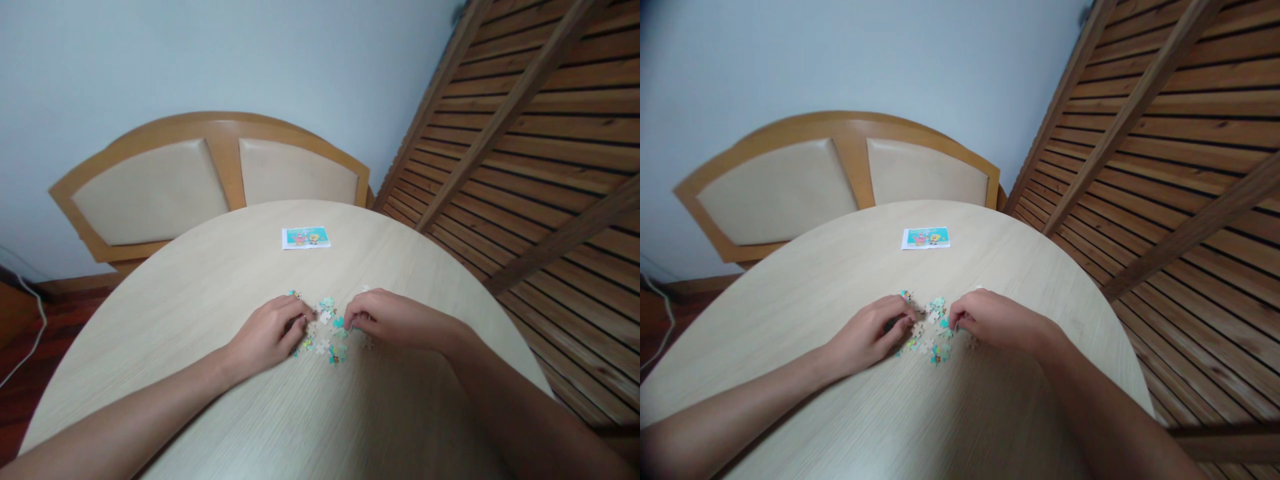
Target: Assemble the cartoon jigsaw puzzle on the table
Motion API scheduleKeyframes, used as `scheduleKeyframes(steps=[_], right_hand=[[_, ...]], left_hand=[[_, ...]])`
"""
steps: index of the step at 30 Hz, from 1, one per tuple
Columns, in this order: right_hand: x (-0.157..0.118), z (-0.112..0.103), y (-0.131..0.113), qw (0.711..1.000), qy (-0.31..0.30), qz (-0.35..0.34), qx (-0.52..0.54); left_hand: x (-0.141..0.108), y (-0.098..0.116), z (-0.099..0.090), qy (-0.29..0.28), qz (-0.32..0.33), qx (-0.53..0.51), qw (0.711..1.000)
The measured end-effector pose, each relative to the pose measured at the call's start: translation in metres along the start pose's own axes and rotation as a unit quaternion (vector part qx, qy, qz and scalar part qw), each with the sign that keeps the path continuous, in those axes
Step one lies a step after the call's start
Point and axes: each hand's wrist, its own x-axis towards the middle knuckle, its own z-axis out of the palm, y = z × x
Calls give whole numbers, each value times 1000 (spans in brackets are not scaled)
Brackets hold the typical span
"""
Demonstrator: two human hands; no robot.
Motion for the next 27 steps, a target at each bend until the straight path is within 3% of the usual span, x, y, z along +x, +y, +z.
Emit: scheduleKeyframes(steps=[7,11,15,20,27], right_hand=[[4,2,-1,1000,-12,-19,17],[7,7,0,999,45,-12,7],[7,9,1,997,74,8,-27],[5,8,-5,997,42,32,-48],[9,11,-5,997,43,44,-54]], left_hand=[[0,-1,0,-1,14,15,1000],[0,-2,0,-3,13,39,999],[-1,-4,2,-16,51,78,996],[-2,-4,4,-66,86,119,987],[1,-2,0,-63,76,91,991]])
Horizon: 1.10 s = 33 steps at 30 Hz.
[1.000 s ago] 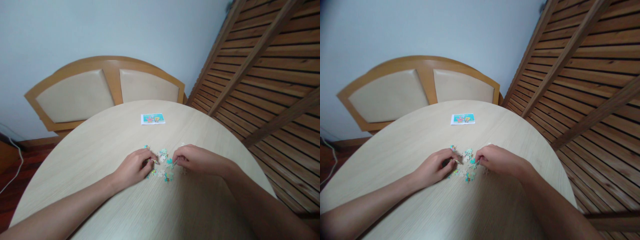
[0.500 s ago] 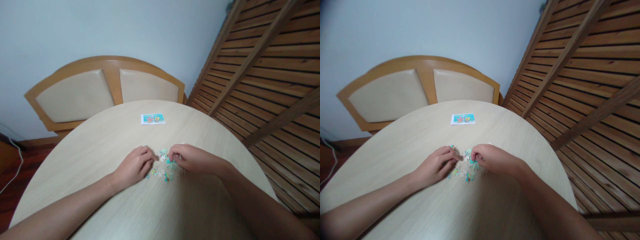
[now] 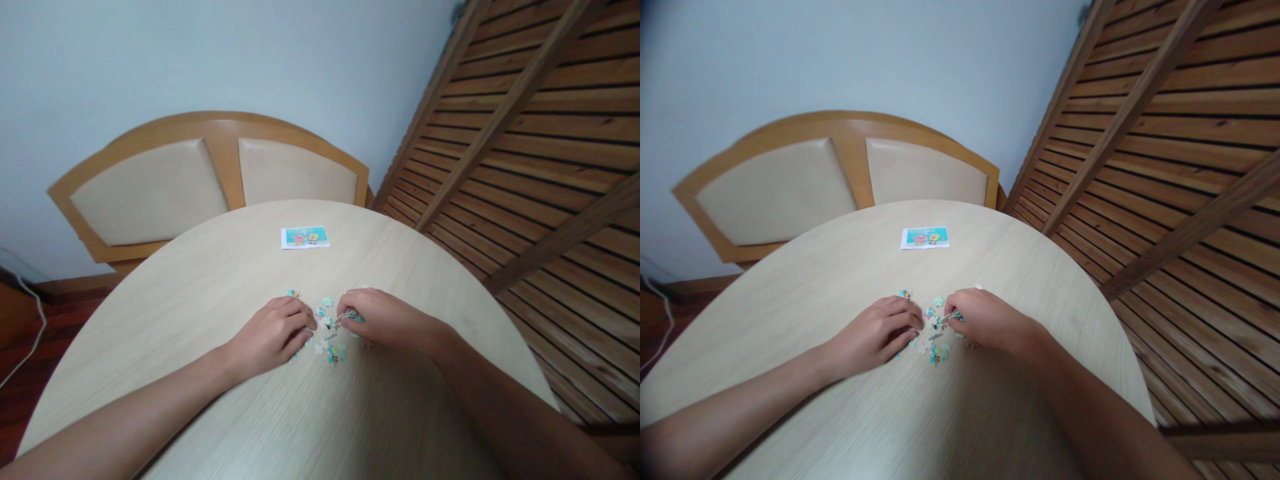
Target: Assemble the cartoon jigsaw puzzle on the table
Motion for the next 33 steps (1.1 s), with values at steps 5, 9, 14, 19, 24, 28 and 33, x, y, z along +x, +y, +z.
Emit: scheduleKeyframes(steps=[5,9,14,19,24,28,33], right_hand=[[3,-5,5,996,28,10,82],[4,-4,5,990,36,-15,133],[7,5,8,992,52,-76,89],[12,19,11,993,63,-102,15],[16,18,15,995,79,-55,5],[13,5,21,995,94,-2,45],[-3,-9,30,990,117,73,-9]], left_hand=[[-3,-5,3,25,-21,-35,999],[-4,-10,4,49,-56,-70,995],[-1,-8,0,65,-70,-38,995],[0,-4,0,10,6,-6,1000],[-4,-11,3,13,-37,59,998],[-10,-20,10,22,-102,97,990],[-12,-21,15,-15,-92,72,993]])
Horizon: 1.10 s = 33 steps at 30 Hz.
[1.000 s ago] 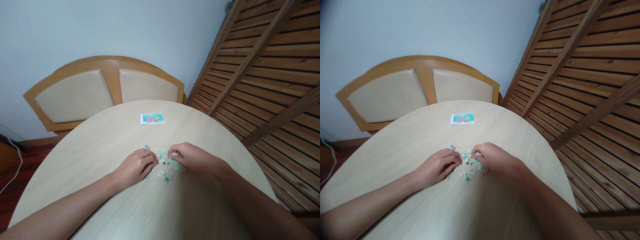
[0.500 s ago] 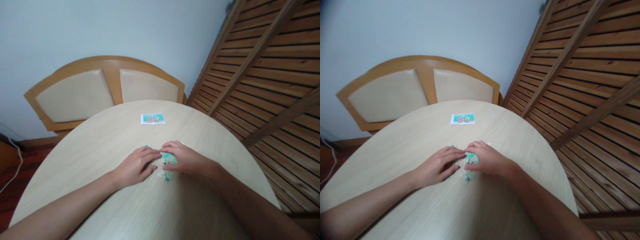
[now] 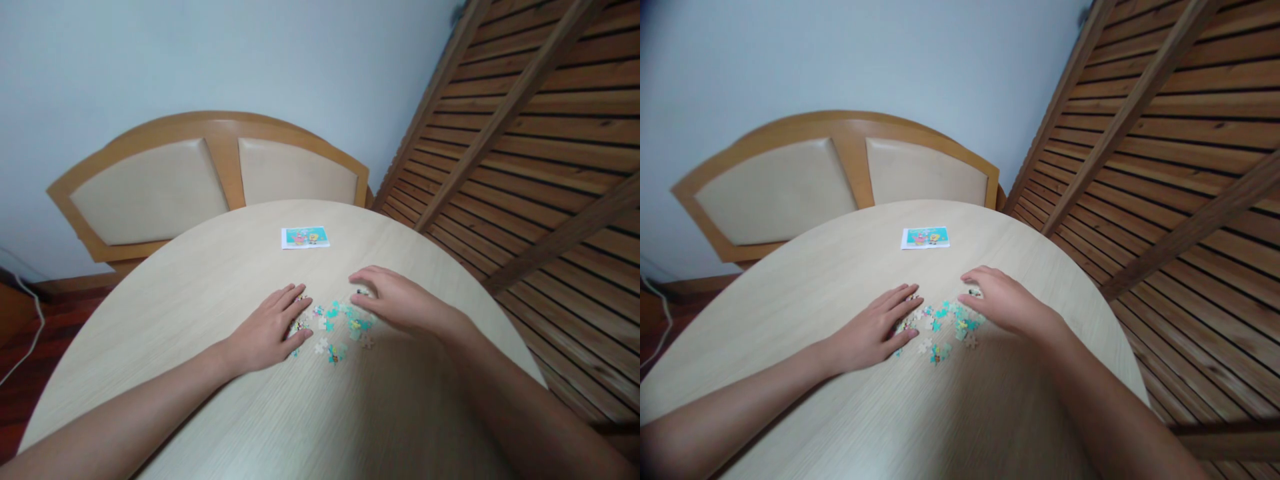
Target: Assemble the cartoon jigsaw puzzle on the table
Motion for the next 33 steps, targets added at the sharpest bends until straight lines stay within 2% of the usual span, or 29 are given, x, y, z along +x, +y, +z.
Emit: scheduleKeyframes(steps=[2,4,9,14,17,22,25,27,30,33], right_hand=[[-7,-4,-2,997,-44,46,-36],[-14,-6,-9,992,-100,59,-52],[-19,-8,-27,987,-160,-12,-10],[-8,6,-23,989,-129,-61,32],[1,16,-19,990,-102,-52,86],[6,12,-17,980,-66,-16,184],[5,6,-16,982,-49,-36,177],[4,4,-14,985,-43,-51,160],[3,7,-8,988,-44,-72,130],[0,14,-3,990,-70,-88,90]], left_hand=[[1,2,0,6,14,-26,1000],[2,5,-1,20,25,-65,997],[6,8,-3,48,37,-143,988],[11,7,-1,66,19,-186,980],[13,3,0,89,-23,-222,971],[16,-5,-3,133,-110,-329,928],[17,-8,-4,140,-148,-390,898],[18,-9,-5,137,-153,-410,889],[17,-11,-11,129,-140,-392,900],[11,-16,-24,71,-71,-346,933]])
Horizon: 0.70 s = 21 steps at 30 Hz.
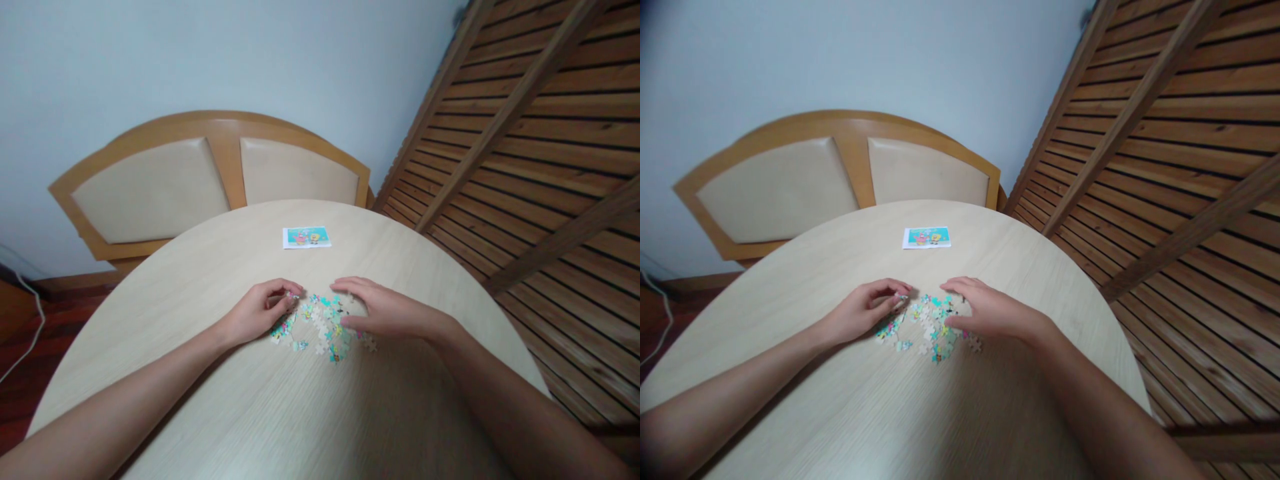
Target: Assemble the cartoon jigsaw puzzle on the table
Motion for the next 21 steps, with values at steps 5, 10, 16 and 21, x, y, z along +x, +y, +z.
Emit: scheduleKeyframes(steps=[5,10,16,21], right_hand=[[-2,32,-7,996,-75,11,-47],[14,65,-25,996,4,-41,-75],[35,66,-16,986,134,-96,-13],[43,62,-7,979,181,-65,63]], left_hand=[[-11,-8,-24,-161,87,217,959],[-6,-27,-13,-118,97,279,948],[9,-27,-4,-14,60,190,980],[15,-24,-6,45,-29,15,998]])
